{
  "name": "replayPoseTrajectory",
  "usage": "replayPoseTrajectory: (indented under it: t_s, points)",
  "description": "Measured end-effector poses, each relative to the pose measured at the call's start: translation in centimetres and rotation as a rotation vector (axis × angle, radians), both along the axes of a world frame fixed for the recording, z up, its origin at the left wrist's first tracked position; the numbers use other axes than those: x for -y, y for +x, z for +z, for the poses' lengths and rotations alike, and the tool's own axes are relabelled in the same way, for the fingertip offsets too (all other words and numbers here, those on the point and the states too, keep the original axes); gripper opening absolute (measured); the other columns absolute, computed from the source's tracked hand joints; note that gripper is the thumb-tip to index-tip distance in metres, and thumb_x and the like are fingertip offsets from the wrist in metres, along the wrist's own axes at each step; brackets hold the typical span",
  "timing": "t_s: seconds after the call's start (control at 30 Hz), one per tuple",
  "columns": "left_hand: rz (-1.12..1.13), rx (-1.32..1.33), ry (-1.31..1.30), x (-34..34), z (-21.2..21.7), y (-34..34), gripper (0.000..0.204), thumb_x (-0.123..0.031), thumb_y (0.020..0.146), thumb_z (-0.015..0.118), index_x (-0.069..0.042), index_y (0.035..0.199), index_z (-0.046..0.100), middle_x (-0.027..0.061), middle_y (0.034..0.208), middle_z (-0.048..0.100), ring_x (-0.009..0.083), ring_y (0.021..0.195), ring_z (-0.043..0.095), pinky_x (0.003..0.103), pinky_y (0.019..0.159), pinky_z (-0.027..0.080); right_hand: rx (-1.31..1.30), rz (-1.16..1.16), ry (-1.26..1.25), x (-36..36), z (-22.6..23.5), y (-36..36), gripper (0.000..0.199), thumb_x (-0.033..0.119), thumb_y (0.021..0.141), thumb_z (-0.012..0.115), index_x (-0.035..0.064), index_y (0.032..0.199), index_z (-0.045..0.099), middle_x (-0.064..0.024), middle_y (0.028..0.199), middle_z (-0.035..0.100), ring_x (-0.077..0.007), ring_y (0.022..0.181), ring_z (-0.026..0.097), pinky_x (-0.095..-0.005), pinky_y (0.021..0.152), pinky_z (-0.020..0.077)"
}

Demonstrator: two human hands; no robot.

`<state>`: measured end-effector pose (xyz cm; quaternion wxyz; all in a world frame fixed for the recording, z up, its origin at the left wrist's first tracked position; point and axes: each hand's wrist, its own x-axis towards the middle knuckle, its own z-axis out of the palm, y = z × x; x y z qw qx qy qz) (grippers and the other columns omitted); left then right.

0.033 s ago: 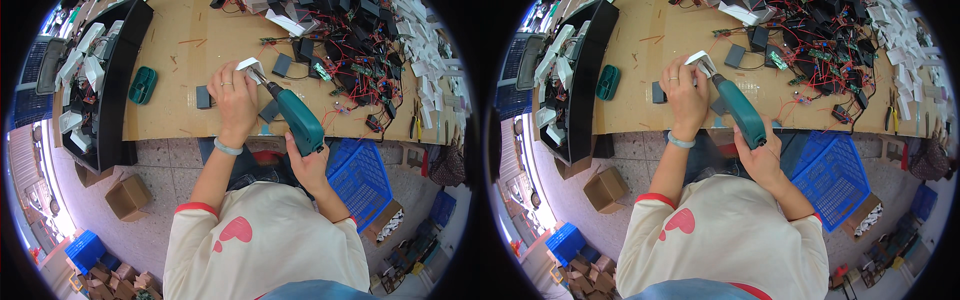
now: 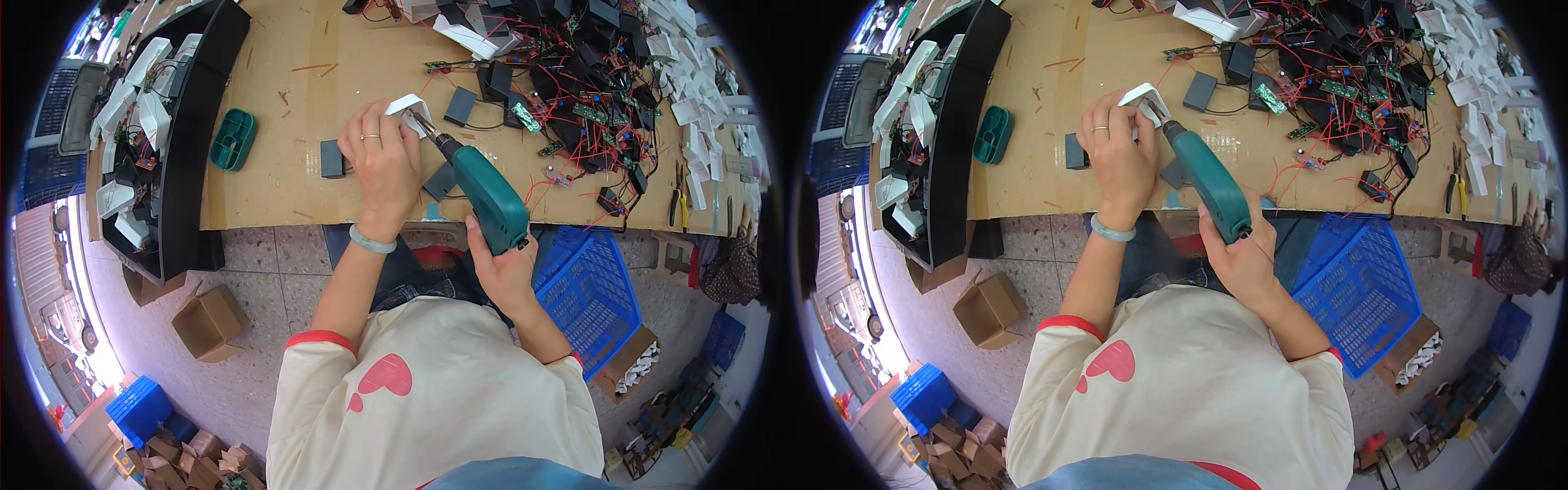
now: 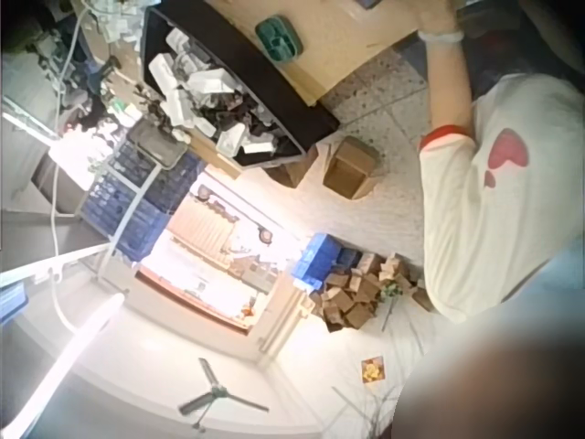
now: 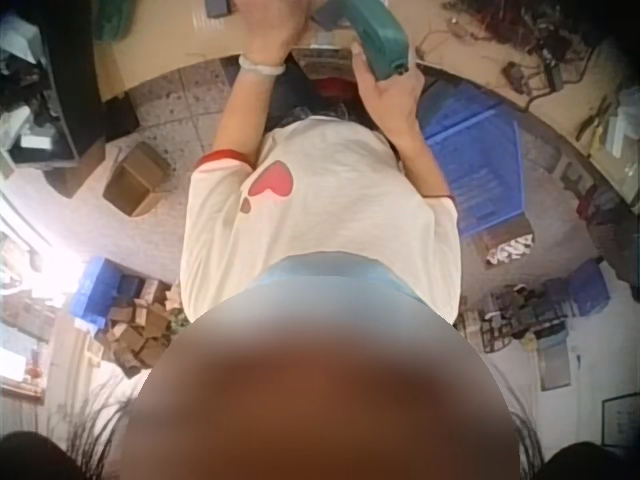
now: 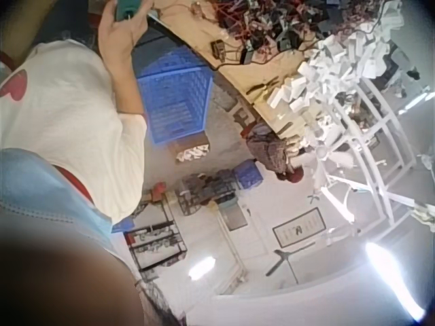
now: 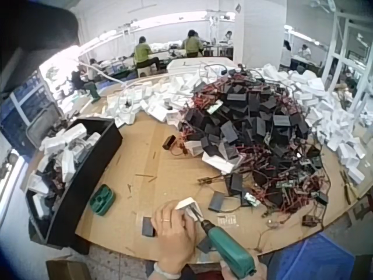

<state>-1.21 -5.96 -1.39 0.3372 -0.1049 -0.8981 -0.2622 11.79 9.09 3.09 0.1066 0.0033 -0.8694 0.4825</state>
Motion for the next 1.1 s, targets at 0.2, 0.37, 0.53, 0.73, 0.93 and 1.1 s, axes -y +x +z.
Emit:
replayPoseTrajectory:
  t_s: [0.2,0.37,0.53,0.73,0.93,1.1]
  points:
    - [0.002,-0.006,-0.001,0.0,-0.2,-0.1,0.009,-0.004,0.084,0.069,-0.003,0.091,0.063,0.0123,0.118,0.064,0.0336,0.111,0.058,0.046,0.096,0.041,0.037,-0.03,-0.054,-0.1,-0.1,0.0,0.026,0.008,0.092,0.07,0.0,0.114,0.056,-0.0132,0.086,0.07,-0.0235,0.073,0.07,-0.0316,0.07,0.0539]
    - [0.003,0.011,-0.004,0.2,-0.3,0.1,0.011,-0.003,0.083,0.069,-0.001,0.092,0.063,0.0125,0.119,0.063,0.0326,0.113,0.057,0.046,0.099,0.039,0.047,-0.037,-0.087,-0.2,0.2,0.5,0.025,0.008,0.092,0.071,-0.0004,0.111,0.057,-0.0126,0.085,0.071,-0.0206,0.071,0.069,-0.0305,0.069,0.0533]
    - [-0.001,0.01,-0.004,0.0,-0.1,0.0,0.01,-0.004,0.084,0.069,-0.003,0.092,0.063,0.0122,0.12,0.064,0.0329,0.113,0.057,0.045,0.097,0.041,-0.058,-0.126,-0.177,-0.6,0.3,1.3,0.022,0.004,0.09,0.073,-0.0028,0.111,0.068,-0.003,0.08,0.069,-0.0113,0.067,0.061,-0.0273,0.063,0.0494]
    - [0.009,0.017,-0.007,-0.1,-0.3,0.0,0.01,-0.004,0.084,0.069,-0.003,0.092,0.063,0.0119,0.12,0.064,0.0328,0.113,0.057,0.045,0.097,0.041,0.053,-0.153,-0.318,-1.4,1.7,3.1,0.027,-0.002,0.09,0.071,-0.0044,0.117,0.066,-0.0031,0.082,0.065,-0.0061,0.063,0.057,-0.0218,0.057,0.0453]
    - [0.015,0.027,-0.015,0.1,-0.1,0.0,0.009,-0.005,0.085,0.069,-0.003,0.092,0.063,0.0121,0.12,0.064,0.0329,0.113,0.057,0.045,0.098,0.041,-0.005,-0.14,-0.281,-2.6,1.4,4.2,0.035,-0.009,0.09,0.065,-0.0076,0.125,0.059,-0.0052,0.081,0.063,-0.0081,0.06,0.056,-0.0224,0.054,0.0454]
    - [-0.019,0.055,0.022,0.1,0.0,0.0,0.012,-0.004,0.084,0.069,0.0,0.093,0.063,0.0136,0.12,0.062,0.0337,0.116,0.056,0.048,0.1,0.04,-0.007,-0.144,-0.297,-2.8,1.2,4.5,0.036,-0.01,0.09,0.065,-0.0073,0.126,0.057,-0.0056,0.082,0.063,-0.0083,0.06,0.055,-0.0227,0.053,0.0452]
